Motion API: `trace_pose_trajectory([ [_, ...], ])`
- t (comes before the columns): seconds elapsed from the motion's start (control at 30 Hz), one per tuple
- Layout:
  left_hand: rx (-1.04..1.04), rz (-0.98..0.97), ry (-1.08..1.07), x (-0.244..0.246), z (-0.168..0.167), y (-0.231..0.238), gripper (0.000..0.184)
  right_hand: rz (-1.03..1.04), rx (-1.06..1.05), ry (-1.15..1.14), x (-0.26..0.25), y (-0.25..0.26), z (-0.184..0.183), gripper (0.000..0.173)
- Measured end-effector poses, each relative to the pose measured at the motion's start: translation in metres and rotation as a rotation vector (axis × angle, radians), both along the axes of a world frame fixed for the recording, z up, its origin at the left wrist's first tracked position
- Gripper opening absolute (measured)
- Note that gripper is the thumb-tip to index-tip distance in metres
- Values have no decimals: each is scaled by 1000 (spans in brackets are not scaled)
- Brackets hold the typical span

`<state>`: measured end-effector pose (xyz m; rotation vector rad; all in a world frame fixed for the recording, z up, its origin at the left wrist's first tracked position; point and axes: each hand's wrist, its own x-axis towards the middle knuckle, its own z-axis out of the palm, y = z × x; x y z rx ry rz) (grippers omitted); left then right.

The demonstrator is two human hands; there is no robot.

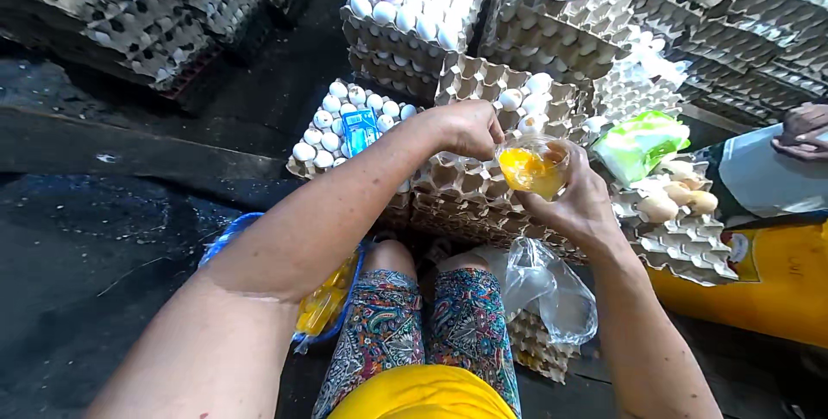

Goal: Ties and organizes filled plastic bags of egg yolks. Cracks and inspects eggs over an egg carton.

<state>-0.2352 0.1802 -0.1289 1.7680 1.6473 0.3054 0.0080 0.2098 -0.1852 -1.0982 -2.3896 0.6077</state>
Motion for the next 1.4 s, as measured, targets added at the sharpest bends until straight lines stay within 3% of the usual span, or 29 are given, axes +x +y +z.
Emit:
trace_pose_trajectory([
  [0.6, -4, -39, 14, 6, -4, 10, 38, -32, 8, -247, -5, 6, 23, 81],
  [1.4, 14, -74, -5, 8, -7, 20, 41, -12, 70, -336, -6, 15, 33, 85],
])
